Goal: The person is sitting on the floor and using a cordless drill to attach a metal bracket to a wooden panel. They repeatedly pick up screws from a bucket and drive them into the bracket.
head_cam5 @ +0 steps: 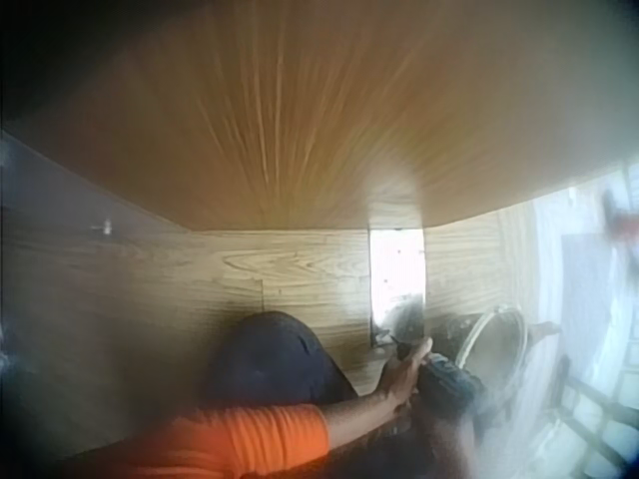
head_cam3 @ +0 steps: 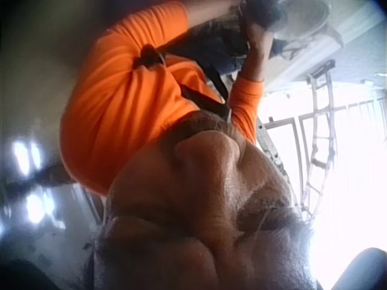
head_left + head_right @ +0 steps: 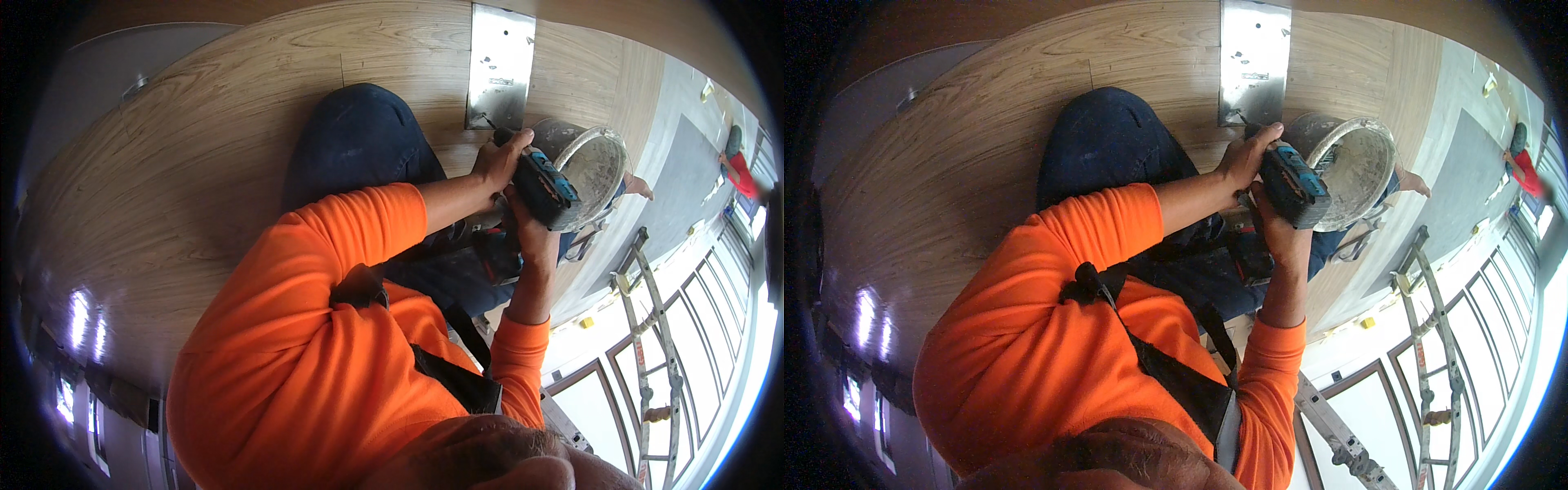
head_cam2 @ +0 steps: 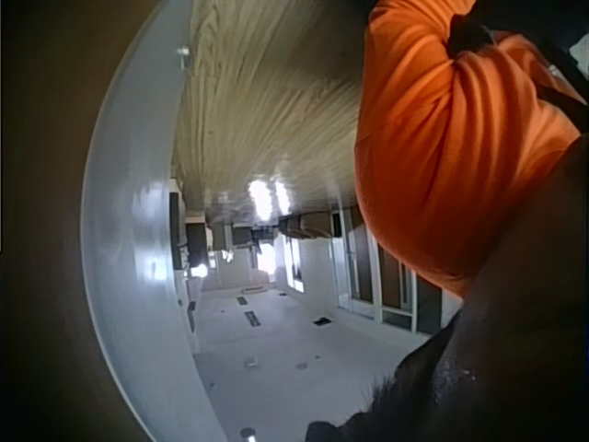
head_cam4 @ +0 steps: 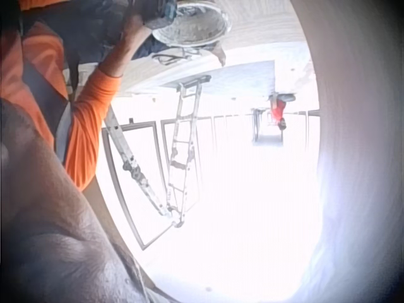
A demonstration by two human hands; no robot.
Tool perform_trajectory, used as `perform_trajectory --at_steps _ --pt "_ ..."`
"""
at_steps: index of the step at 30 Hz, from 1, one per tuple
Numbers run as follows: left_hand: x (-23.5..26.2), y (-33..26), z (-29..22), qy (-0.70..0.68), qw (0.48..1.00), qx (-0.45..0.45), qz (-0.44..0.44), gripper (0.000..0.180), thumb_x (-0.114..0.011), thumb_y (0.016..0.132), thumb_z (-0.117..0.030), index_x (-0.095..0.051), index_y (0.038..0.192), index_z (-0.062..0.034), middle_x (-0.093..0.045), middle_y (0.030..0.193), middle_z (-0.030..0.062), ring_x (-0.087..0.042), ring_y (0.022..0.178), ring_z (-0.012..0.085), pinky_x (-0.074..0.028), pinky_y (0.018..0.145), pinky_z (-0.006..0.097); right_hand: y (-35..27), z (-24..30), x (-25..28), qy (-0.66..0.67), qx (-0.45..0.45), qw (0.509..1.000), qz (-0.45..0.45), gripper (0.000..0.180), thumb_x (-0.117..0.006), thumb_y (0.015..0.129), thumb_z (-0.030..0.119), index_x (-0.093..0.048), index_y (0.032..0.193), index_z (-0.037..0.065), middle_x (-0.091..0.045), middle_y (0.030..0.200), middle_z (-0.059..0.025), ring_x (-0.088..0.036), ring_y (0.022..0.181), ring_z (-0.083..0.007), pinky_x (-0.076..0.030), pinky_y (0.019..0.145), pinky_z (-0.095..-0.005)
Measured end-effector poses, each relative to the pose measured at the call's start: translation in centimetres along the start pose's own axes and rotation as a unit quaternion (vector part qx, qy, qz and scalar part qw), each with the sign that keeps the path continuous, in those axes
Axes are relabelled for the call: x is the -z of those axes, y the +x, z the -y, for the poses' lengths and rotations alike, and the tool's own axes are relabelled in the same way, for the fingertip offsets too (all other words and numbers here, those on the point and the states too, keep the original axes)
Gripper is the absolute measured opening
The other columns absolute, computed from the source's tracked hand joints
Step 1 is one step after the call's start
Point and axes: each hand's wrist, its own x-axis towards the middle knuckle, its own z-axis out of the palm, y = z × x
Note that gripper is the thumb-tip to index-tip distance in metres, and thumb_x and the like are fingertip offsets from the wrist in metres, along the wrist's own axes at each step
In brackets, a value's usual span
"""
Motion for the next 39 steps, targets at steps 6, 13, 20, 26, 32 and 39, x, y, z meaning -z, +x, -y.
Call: perform_trajectory --at_steps 6,13,20,26,32,39 --pt "0.0 -0.4 -0.2 0.025 1.0 -0.004 0.001 0.054 -0.062 0.088 -0.06 -0.072 0.101 -0.0086 -0.067 0.1 0.0093 -0.062 0.095 0.0231 -0.048 0.082 0.039 0.0 -0.2 0.0 0.015 -0.006 1.0 -0.004 0.032 -0.079 0.089 0.016 -0.069 0.116 0.004 -0.068 0.087 -0.0016 -0.059 0.061 -0.0091 -0.048 0.052 -0.0259" --pt "0.0 -0.1 0.0 0.014 1.0 -0.009 -0.003 0.053 -0.064 0.088 -0.059 -0.072 0.102 -0.0095 -0.068 0.099 0.0074 -0.063 0.091 0.0213 -0.049 0.08 0.038 0.0 -0.3 0.2 0.013 0.0 1.0 -0.005 0.03 -0.078 0.089 0.016 -0.069 0.115 0.003 -0.068 0.087 -0.0019 -0.06 0.06 -0.0093 -0.048 0.051 -0.0263" --pt "0.1 0.6 0.6 0.0 1.0 -0.014 0.016 0.049 -0.064 0.09 -0.057 -0.072 0.101 -0.0103 -0.069 0.098 0.0073 -0.064 0.091 0.0203 -0.049 0.082 0.037 0.0 0.5 0.2 0.022 -0.001 1.0 -0.008 0.034 -0.079 0.089 0.016 -0.069 0.118 0.003 -0.069 0.094 -0.0038 -0.064 0.072 -0.0108 -0.051 0.057 -0.027" --pt "0.4 1.2 1.0 0.018 1.0 -0.022 0.003 0.049 -0.064 0.09 -0.057 -0.071 0.101 -0.0098 -0.068 0.097 0.0075 -0.064 0.092 0.0208 -0.049 0.083 0.037 0.1 1.1 0.0 0.015 0.053 0.998 -0.022 0.038 -0.08 0.088 0.017 -0.069 0.122 0.002 -0.071 0.109 -0.0074 -0.066 0.095 -0.016 -0.054 0.083 -0.0321" --pt "0.1 0.7 0.5 0.013 0.999 -0.032 0.004 0.05 -0.065 0.089 -0.057 -0.07 0.102 -0.0083 -0.068 0.097 0.0075 -0.063 0.09 0.0208 -0.049 0.081 0.037 -1.0 3.1 -0.4 -0.004 0.004 0.996 -0.089 0.048 -0.086 0.081 0.017 -0.069 0.124 0.004 -0.074 0.114 -0.0107 -0.07 0.104 -0.0217 -0.051 0.094 -0.0343" --pt "0.4 1.1 0.5 0.008 0.999 -0.034 -0.001 0.046 -0.066 0.091 -0.052 -0.07 0.099 -0.0073 -0.068 0.092 0.007 -0.065 0.083 0.0191 -0.051 0.074 0.035 -1.0 2.6 -0.3 0.037 0.008 0.996 -0.086 0.055 -0.09 0.077 0.02 -0.069 0.126 0.004 -0.074 0.115 -0.0109 -0.07 0.105 -0.0201 -0.051 0.095 -0.0336"
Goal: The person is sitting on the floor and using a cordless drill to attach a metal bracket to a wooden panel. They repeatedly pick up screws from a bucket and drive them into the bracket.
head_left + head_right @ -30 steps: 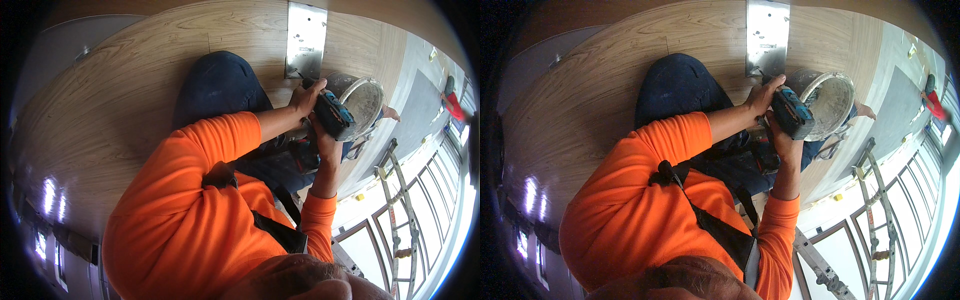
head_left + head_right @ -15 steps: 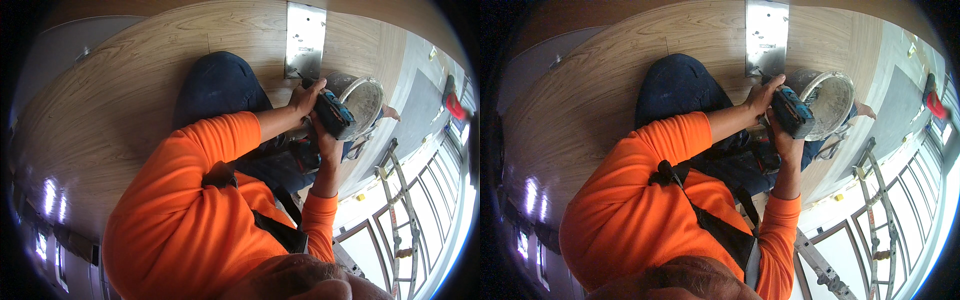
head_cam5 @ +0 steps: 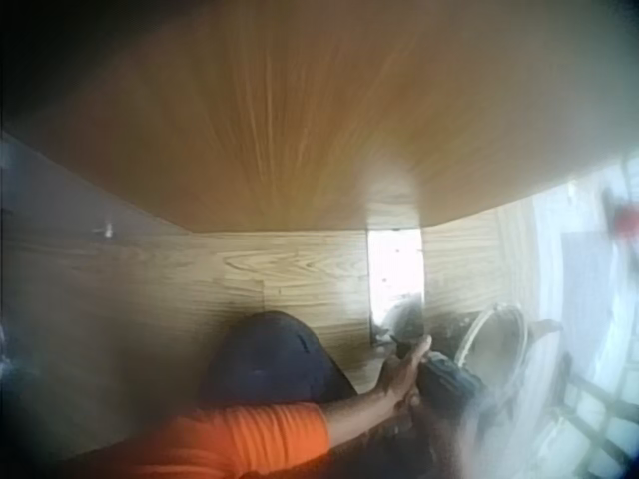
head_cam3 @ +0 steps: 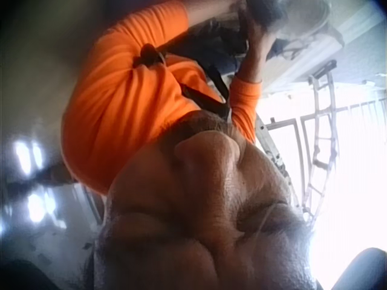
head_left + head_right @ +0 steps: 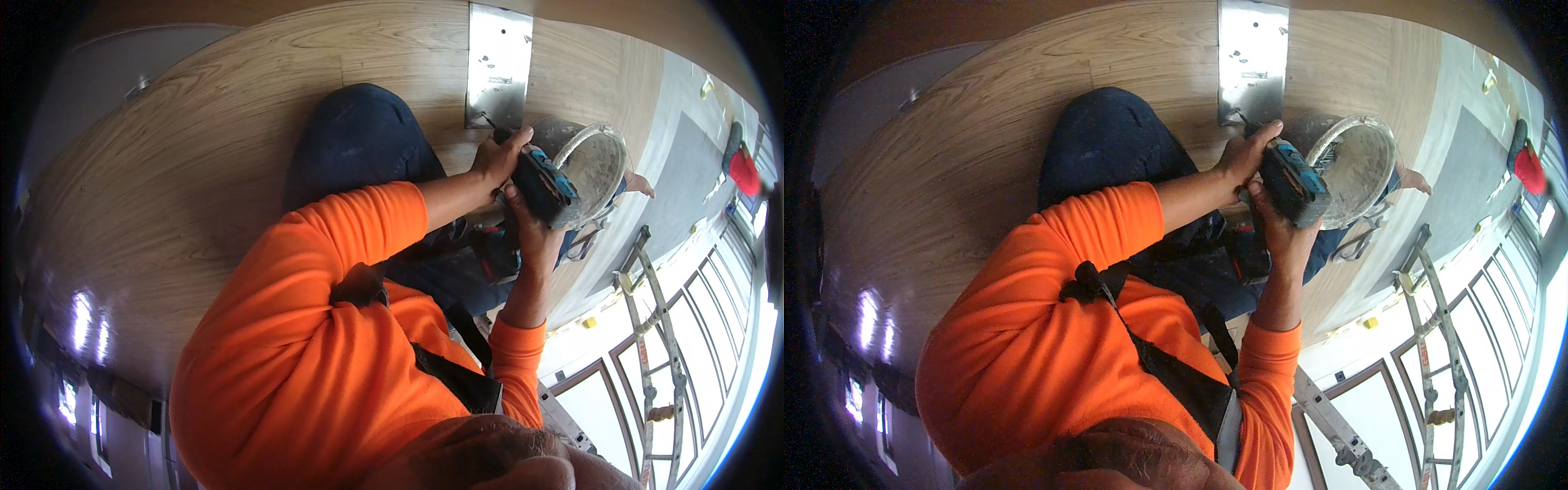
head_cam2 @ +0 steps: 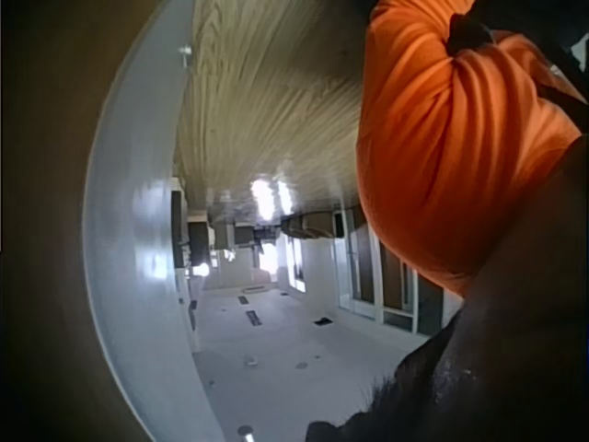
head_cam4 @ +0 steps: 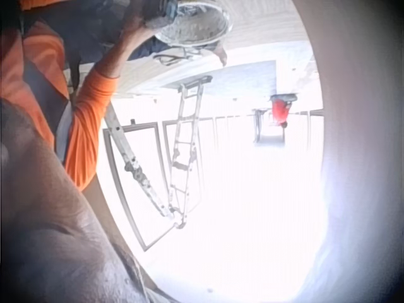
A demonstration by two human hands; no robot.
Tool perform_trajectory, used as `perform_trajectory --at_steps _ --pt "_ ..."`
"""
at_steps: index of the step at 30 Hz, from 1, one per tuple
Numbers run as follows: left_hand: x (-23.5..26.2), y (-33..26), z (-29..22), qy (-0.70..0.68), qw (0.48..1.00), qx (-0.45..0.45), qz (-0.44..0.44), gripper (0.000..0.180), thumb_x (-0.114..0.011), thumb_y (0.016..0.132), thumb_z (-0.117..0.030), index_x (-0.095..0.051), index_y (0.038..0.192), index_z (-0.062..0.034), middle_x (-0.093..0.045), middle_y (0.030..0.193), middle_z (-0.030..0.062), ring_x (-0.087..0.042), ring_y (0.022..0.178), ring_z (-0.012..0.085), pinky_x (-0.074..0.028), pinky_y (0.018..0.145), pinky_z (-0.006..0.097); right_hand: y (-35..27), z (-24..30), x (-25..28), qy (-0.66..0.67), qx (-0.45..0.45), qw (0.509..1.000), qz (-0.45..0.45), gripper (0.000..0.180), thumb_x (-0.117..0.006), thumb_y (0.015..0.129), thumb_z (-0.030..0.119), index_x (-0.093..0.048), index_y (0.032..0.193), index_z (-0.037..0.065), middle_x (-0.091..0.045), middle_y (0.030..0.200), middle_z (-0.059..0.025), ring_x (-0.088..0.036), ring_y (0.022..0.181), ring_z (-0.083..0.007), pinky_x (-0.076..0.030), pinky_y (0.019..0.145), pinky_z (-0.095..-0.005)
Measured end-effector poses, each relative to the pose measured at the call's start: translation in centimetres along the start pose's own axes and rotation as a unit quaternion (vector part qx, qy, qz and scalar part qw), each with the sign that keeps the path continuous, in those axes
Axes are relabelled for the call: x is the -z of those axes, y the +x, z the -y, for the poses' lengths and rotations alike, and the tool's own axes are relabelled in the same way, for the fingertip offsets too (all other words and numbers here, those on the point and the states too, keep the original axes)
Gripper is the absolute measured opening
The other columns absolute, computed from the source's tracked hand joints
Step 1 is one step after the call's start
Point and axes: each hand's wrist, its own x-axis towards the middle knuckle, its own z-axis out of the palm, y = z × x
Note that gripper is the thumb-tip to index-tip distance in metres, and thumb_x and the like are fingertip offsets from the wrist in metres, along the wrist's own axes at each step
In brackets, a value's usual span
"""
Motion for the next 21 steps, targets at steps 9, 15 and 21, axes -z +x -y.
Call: perform_trajectory --at_steps 9,15,21 --pt "0.2 0.7 0.6 -0.032 0.999 0.011 0.008 0.045 -0.066 0.092 -0.05 -0.07 0.098 -0.0063 -0.068 0.089 0.0063 -0.066 0.079 0.0185 -0.052 0.073 0.034 -0.1 0.7 -0.1 -0.006 0.0 1.0 0.008 0.051 -0.086 0.081 0.017 -0.068 0.127 0.003 -0.073 0.117 -0.0115 -0.069 0.106 -0.0204 -0.051 0.096 -0.0341" --pt "-0.4 0.1 0.4 -0.036 0.999 0.004 0.001 0.044 -0.066 0.091 -0.051 -0.07 0.1 -0.0079 -0.068 0.091 0.0062 -0.066 0.082 0.0183 -0.052 0.074 0.034 0.7 -0.3 0.0 0.046 -0.021 0.997 0.058 0.048 -0.081 0.088 0.016 -0.065 0.13 0.001 -0.069 0.121 -0.0085 -0.064 0.107 -0.0171 -0.051 0.094 -0.0328" --pt "-0.2 -0.1 0.1 -0.012 1.0 0.023 0.005 0.047 -0.067 0.089 -0.054 -0.07 0.101 -0.0087 -0.068 0.095 0.0059 -0.064 0.084 0.019 -0.051 0.076 0.035 0.9 -1.3 0.1 0.034 -0.023 0.996 0.073 0.044 -0.08 0.088 0.012 -0.066 0.128 0.001 -0.069 0.118 -0.0074 -0.064 0.102 -0.0168 -0.053 0.089 -0.0325"
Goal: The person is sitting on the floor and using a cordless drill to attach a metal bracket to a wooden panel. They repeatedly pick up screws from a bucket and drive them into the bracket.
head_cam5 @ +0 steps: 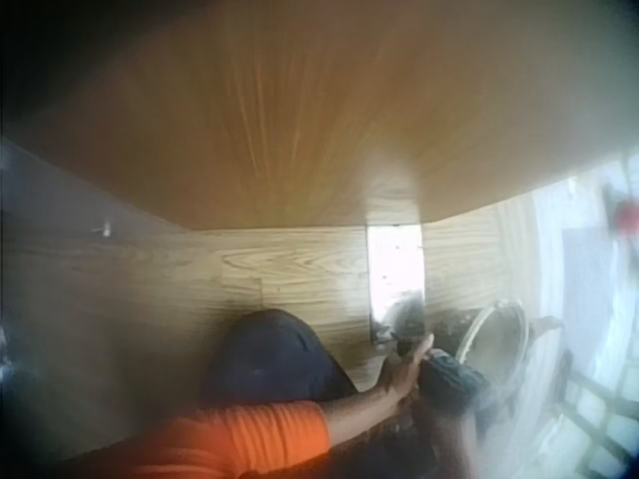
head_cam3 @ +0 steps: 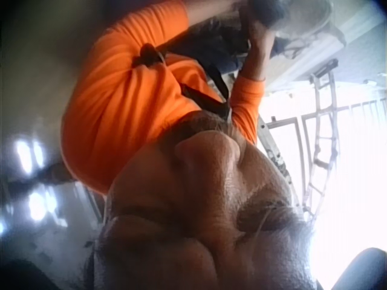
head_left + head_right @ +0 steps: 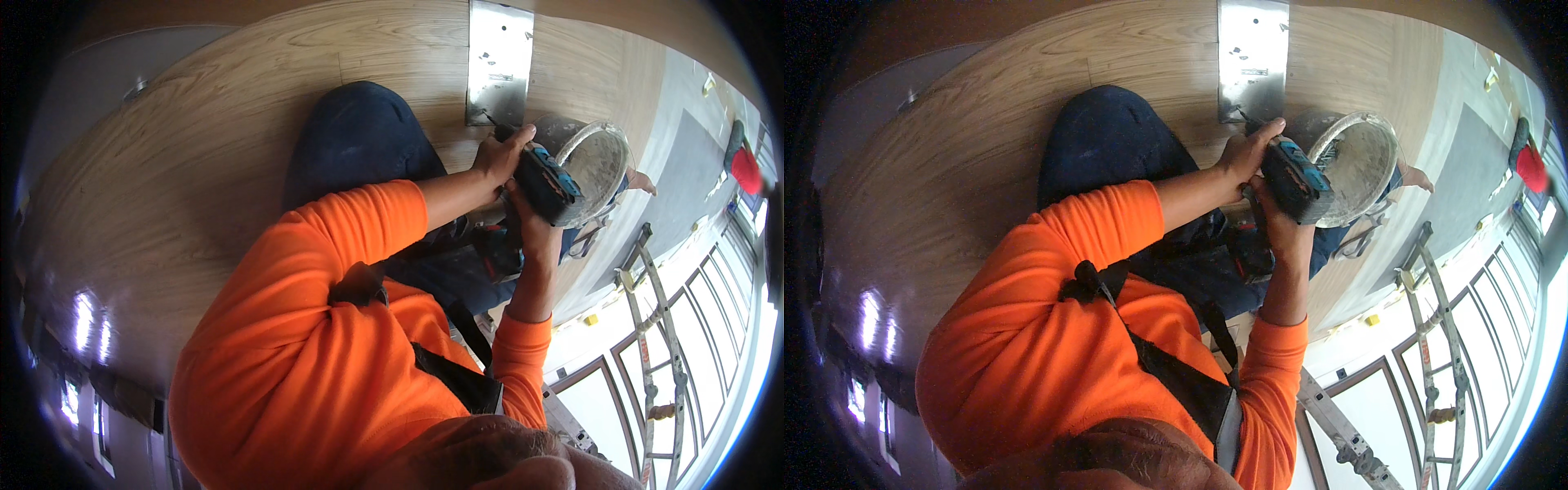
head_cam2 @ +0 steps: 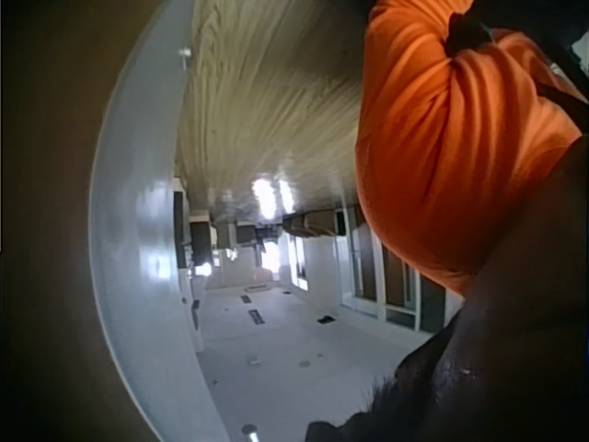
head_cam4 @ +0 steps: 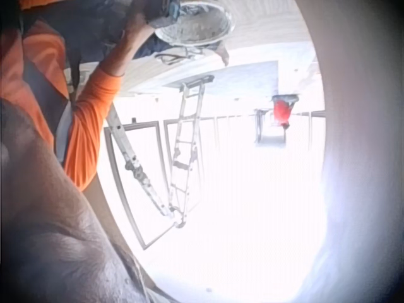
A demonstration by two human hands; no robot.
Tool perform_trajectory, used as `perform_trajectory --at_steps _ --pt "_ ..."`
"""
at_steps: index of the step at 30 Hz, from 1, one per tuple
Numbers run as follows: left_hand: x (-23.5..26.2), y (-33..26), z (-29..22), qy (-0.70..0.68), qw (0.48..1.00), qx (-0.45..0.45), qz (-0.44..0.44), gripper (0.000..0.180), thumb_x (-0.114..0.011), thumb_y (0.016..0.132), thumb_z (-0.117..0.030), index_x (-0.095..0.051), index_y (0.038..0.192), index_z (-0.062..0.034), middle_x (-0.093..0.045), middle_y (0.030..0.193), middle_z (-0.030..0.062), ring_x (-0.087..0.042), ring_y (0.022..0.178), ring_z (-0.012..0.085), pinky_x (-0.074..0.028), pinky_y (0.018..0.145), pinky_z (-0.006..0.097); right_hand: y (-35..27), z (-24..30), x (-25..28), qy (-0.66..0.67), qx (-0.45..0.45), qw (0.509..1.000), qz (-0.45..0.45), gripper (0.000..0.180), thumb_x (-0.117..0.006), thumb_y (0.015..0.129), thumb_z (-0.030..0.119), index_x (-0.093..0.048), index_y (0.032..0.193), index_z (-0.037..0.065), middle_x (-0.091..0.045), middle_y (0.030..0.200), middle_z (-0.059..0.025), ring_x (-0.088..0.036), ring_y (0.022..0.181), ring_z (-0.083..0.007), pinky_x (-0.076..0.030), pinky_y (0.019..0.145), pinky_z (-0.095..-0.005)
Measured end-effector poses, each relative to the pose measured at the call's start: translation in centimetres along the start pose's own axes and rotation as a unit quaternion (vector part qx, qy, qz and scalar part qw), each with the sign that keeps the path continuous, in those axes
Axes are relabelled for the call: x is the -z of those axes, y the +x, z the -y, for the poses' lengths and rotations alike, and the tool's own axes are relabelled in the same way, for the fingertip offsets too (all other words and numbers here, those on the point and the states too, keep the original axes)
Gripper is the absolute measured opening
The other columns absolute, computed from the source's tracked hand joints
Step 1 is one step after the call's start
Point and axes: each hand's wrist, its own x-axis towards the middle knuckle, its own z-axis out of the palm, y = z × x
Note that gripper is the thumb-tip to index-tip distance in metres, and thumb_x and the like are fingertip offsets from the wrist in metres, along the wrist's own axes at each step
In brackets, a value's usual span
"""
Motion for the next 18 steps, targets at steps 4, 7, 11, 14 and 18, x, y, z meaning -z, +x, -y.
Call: perform_trajectory --at_steps 4,7,11,14,18 --pt "-0.4 -0.7 -0.4 0.003 1.0 -0.001 -0.008 0.048 -0.066 0.089 -0.056 -0.072 0.102 -0.01 -0.068 0.099 0.0064 -0.062 0.092 0.0205 -0.048 0.083 0.039 0.1 -0.2 0.5 -0.032 -0.001 0.999 0.016 0.044 -0.079 0.086 0.01 -0.066 0.127 0.002 -0.07 0.115 -0.0072 -0.065 0.099 -0.0161 -0.053 0.087 -0.032" --pt "-0.3 -0.6 -0.4 0.011 1.0 0.007 -0.001 0.049 -0.065 0.089 -0.057 -0.072 0.104 -0.0106 -0.067 0.101 0.0067 -0.061 0.097 0.0214 -0.047 0.086 0.041 0.2 -0.4 0.5 -0.036 0.002 0.999 0.018 0.044 -0.079 0.085 0.009 -0.067 0.126 0.002 -0.07 0.114 -0.0071 -0.065 0.099 -0.0158 -0.053 0.087 -0.0318" --pt "-0.4 -0.6 -0.6 0.022 1.0 -0.003 -0.009 0.049 -0.065 0.089 -0.056 -0.072 0.104 -0.0107 -0.066 0.102 0.006 -0.061 0.095 0.021 -0.047 0.085 0.04 0.2 -0.3 0.6 -0.032 -0.029 0.999 0.022 0.043 -0.079 0.085 0.009 -0.067 0.126 0.002 -0.07 0.115 -0.0072 -0.065 0.099 -0.0157 -0.054 0.086 -0.032" --pt "-0.4 -0.4 -0.5 0.016 1.0 -0.011 -0.011 0.044 -0.066 0.09 -0.052 -0.071 0.101 -0.0098 -0.067 0.098 0.0049 -0.063 0.089 0.0199 -0.048 0.079 0.039 0.0 -0.3 0.4 -0.007 -0.039 0.999 0.011 0.042 -0.078 0.086 0.009 -0.067 0.126 0.002 -0.07 0.114 -0.0069 -0.065 0.1 -0.0161 -0.053 0.088 -0.0323" --pt "-0.2 0.2 -0.4 -0.011 0.999 -0.019 -0.023 0.037 -0.068 0.09 -0.044 -0.068 0.096 -0.0076 -0.068 0.089 0.0035 -0.066 0.079 0.0178 -0.051 0.069 0.036 0.4 -0.2 -0.5 -0.001 0.011 1.0 -0.006 0.038 -0.076 0.088 0.009 -0.068 0.124 0.001 -0.07 0.112 -0.0081 -0.065 0.1 -0.0178 -0.052 0.09 -0.0337"
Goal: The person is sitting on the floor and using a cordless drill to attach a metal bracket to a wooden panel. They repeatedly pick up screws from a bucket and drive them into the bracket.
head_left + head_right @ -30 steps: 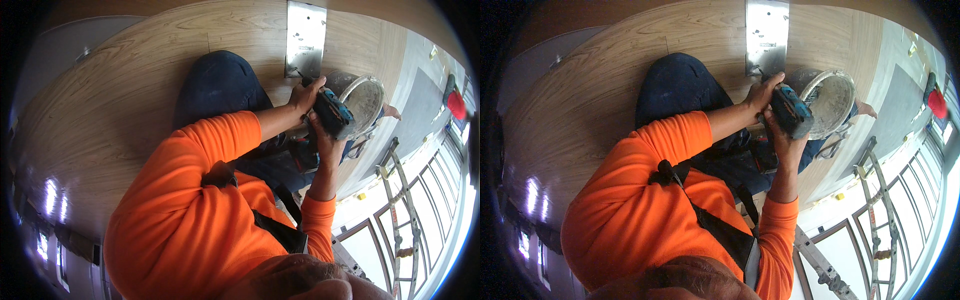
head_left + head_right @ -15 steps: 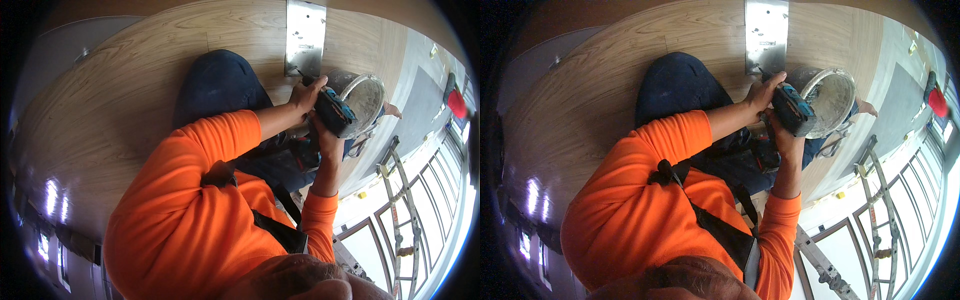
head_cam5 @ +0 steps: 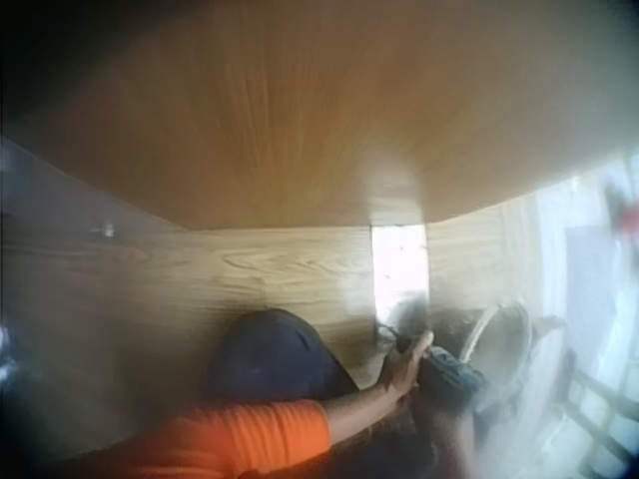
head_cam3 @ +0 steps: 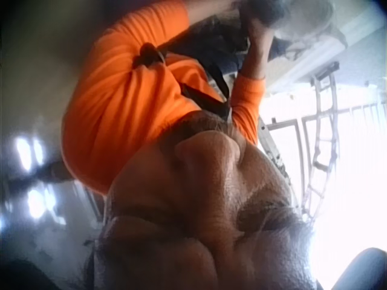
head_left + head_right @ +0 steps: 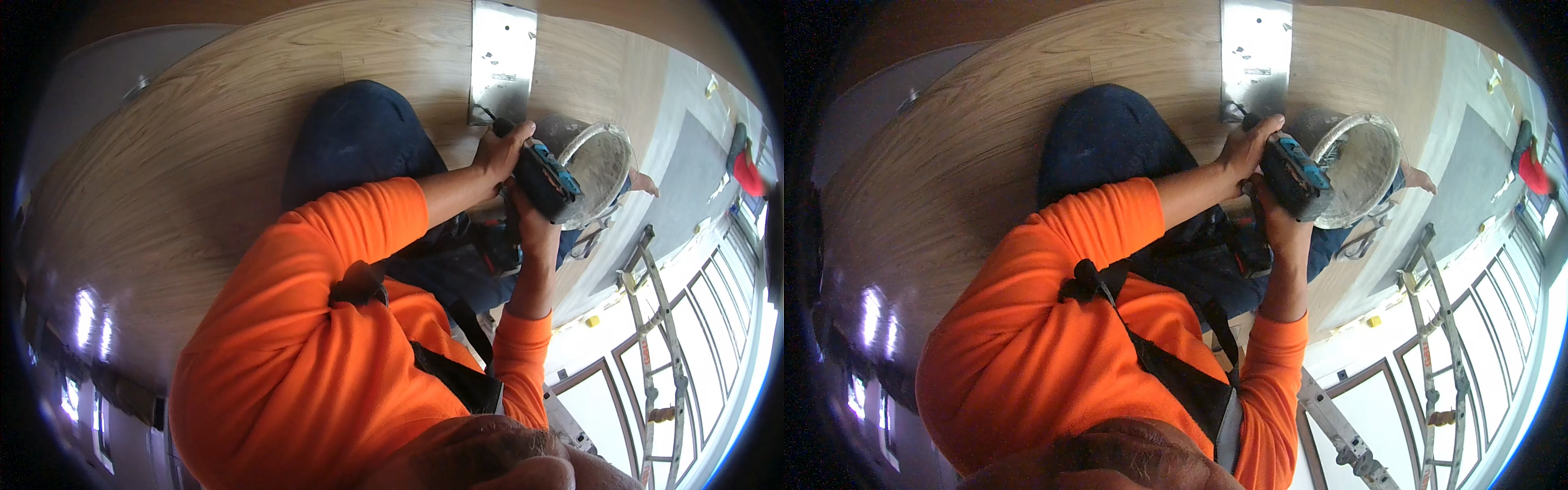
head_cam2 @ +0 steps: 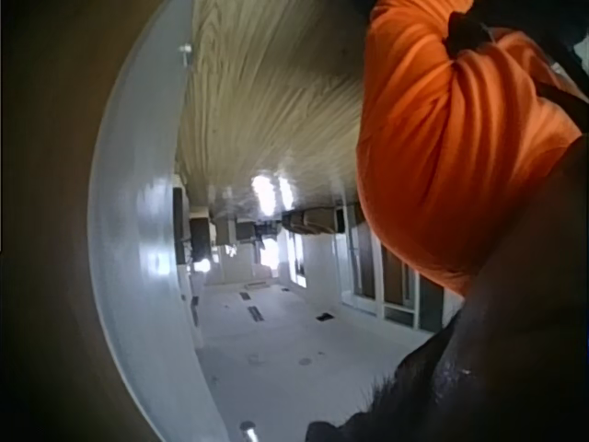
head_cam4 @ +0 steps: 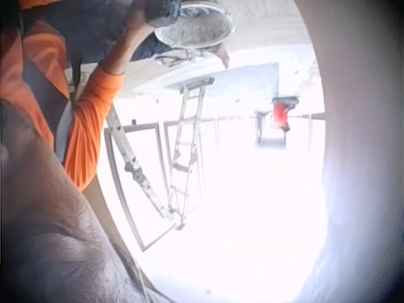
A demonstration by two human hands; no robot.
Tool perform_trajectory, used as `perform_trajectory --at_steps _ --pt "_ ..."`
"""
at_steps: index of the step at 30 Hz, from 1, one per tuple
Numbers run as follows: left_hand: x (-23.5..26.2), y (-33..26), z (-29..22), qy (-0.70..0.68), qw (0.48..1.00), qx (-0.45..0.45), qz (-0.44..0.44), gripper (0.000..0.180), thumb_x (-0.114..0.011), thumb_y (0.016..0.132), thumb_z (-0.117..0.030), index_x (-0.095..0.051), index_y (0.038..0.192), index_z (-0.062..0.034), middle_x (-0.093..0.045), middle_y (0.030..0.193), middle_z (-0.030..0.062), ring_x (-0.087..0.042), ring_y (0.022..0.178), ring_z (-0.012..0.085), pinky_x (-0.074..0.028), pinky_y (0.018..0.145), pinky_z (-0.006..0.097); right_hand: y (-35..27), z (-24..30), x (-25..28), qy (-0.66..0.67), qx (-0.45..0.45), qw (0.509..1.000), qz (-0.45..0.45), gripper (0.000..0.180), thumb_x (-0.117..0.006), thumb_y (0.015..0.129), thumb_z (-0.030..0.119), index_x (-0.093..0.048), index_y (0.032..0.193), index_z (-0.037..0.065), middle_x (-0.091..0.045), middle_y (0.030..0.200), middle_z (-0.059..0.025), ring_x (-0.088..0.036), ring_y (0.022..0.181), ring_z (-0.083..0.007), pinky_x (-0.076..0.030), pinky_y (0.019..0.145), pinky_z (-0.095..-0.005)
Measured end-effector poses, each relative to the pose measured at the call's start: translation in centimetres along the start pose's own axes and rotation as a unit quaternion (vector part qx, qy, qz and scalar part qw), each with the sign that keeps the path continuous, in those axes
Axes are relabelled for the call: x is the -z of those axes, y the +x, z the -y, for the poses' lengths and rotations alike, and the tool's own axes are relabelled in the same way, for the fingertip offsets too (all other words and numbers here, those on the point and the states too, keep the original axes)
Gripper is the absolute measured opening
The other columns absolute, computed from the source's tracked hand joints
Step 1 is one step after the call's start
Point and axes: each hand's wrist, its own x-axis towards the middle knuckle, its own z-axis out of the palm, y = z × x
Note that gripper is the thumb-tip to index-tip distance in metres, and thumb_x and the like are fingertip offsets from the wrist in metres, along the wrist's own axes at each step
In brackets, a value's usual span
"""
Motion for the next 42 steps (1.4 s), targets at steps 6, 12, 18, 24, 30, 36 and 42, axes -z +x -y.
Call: perform_trajectory --at_steps 6,12,18,24,30,36,42 --pt "0.4 1.4 1.0 -0.022 0.998 0.028 0.048 0.037 -0.064 0.091 -0.048 -0.065 0.099 -0.0119 -0.065 0.091 0.0034 -0.064 0.082 0.0176 -0.051 0.072 0.036 -0.3 0.3 -0.2 -0.091 0.028 0.995 -0.005 0.034 -0.073 0.09 0.011 -0.068 0.121 -0.001 -0.071 0.113 -0.0103 -0.066 0.102 -0.0205 -0.052 0.091 -0.036" --pt "0.6 1.6 2.3 0.078 0.994 -0.073 -0.014 0.05 -0.06 0.093 -0.05 -0.062 0.113 -0.0044 -0.066 0.104 0.0116 -0.064 0.096 0.0243 -0.049 0.085 0.039 -0.8 -1.8 0.0 -0.084 0.087 0.992 -0.02 0.034 -0.072 0.088 0.008 -0.068 0.12 0.0 -0.071 0.112 -0.0119 -0.068 0.101 -0.0238 -0.052 0.091 -0.0373" --pt "2.0 3.7 1.9 0.217 0.956 -0.148 -0.13 0.07 -0.063 0.091 -0.047 -0.052 0.138 0.0033 -0.062 0.128 0.0237 -0.06 0.12 0.0319 -0.045 0.102 0.041 -2.6 -0.5 -0.2 -0.091 0.058 0.993 -0.039 0.035 -0.075 0.082 0.005 -0.069 0.117 0.001 -0.072 0.106 -0.0123 -0.069 0.096 -0.025 -0.053 0.087 -0.0377" --pt "3.7 6.6 1.9 0.288 0.92 -0.168 -0.205 0.055 -0.072 0.089 -0.033 -0.056 0.129 0.0017 -0.069 0.102 0.0137 -0.068 0.084 0.0226 -0.055 0.071 0.037 -6.8 -2.3 1.0 0.064 0.004 0.995 -0.075 0.033 -0.076 0.085 0.008 -0.069 0.117 0.003 -0.071 0.105 -0.0081 -0.068 0.093 -0.0198 -0.053 0.084 -0.0342" --pt "3.0 5.2 0.7 0.32 0.9 -0.258 -0.142 0.056 -0.074 0.092 -0.036 -0.054 0.129 0.001 -0.067 0.097 0.0103 -0.065 0.072 0.0188 -0.052 0.059 0.033 -10.8 -6.5 2.6 0.292 -0.135 0.938 -0.129 0.034 -0.078 0.089 0.014 -0.067 0.12 0.006 -0.07 0.103 -0.0056 -0.066 0.078 -0.0138 -0.053 0.06 -0.0286" --pt "-1.5 0.7 4.2 0.278 0.942 0.055 0.178 0.07 -0.046 0.098 -0.069 -0.044 0.151 -0.0238 -0.056 0.146 0.0077 -0.06 0.122 0.0261 -0.048 0.102 0.045 -13.1 -7.9 4.5 0.512 -0.13 0.843 -0.106 0.028 -0.077 0.089 0.013 -0.065 0.113 0.003 -0.069 0.088 -0.006 -0.063 0.06 -0.0164 -0.051 0.054 -0.0301" --pt "-2.6 4.7 5.4 0.262 0.948 -0.001 0.179 0.044 -0.057 0.097 -0.027 -0.053 0.132 -0.0022 -0.069 0.119 0.0121 -0.068 0.107 0.0271 -0.054 0.095 0.05 -16.1 -10.5 5.1 0.554 -0.13 0.812 -0.125 0.038 -0.072 0.092 0.014 -0.061 0.126 0.001 -0.073 0.097 -0.0153 -0.065 0.061 -0.017 -0.053 0.055 -0.0289"
